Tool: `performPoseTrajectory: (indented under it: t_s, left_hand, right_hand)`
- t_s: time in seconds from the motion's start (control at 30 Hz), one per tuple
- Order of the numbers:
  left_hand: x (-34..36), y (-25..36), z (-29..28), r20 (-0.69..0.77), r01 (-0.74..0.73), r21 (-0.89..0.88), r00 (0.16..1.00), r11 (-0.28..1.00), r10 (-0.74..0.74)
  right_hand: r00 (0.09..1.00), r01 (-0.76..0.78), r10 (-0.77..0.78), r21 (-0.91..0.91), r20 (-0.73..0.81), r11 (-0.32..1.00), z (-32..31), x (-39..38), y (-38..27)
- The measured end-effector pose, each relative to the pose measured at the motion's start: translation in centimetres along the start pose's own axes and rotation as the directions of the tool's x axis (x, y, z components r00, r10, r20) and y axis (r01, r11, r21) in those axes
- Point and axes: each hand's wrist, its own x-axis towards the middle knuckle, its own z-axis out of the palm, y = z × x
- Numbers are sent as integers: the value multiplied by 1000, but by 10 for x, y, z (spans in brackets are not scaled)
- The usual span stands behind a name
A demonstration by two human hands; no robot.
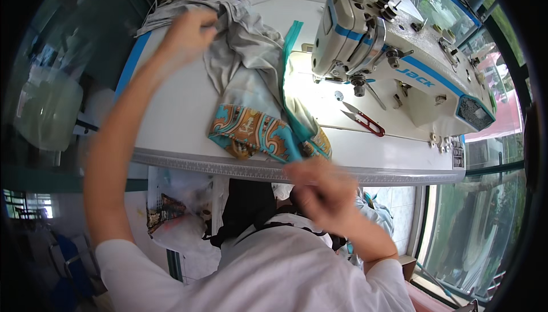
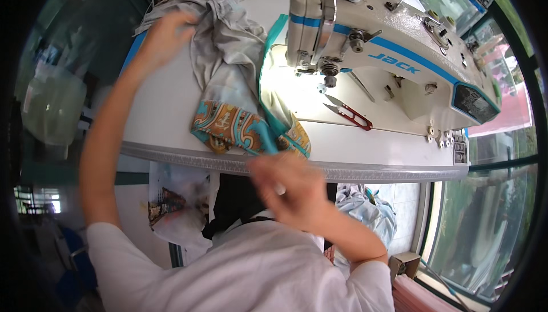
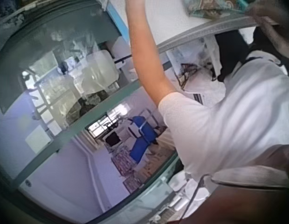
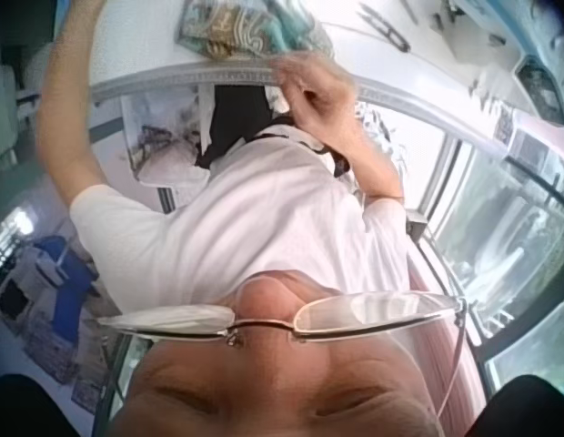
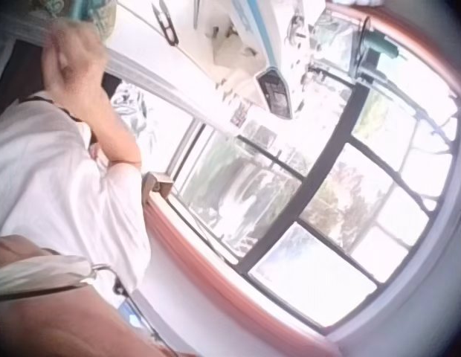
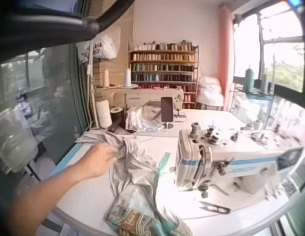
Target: The person cuts a green zipper tape into segments using scissors and then sews the segments onto a piece of light-colored fabric using a sewing machine. The person aligns the zipper tape with the fabric edge and guides it through the machine to stitch it in place.
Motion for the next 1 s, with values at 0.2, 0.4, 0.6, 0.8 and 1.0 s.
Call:
performPoseTrajectory:
  t_s: [0.2, 0.4, 0.6, 0.8, 1.0]
  left_hand:
    - [-88, 127, 51, -127, -271, -309, 962, 912, 243]
    - [-138, 66, 36, 98, 256, -187, 966, 948, -241]
    - [-129, 81, 1, -51, 162, -190, 983, 968, -174]
    - [-115, 92, 51, 280, 428, -444, 901, 787, -332]
    - [-123, 109, 75, 104, 330, -327, 944, 886, -313]
  right_hand:
    - [997, -28, -22, -577, -80, 816, -7, 53, 46]
    - [914, -405, 389, 231, 111, 885, 37, 53, 41]
    - [907, -415, 317, 460, 278, 785, 100, 27, 22]
    - [853, -475, 321, 356, 412, 805, 111, 15, 26]
    - [920, -275, 200, 193, 337, 942, 72, 18, 28]
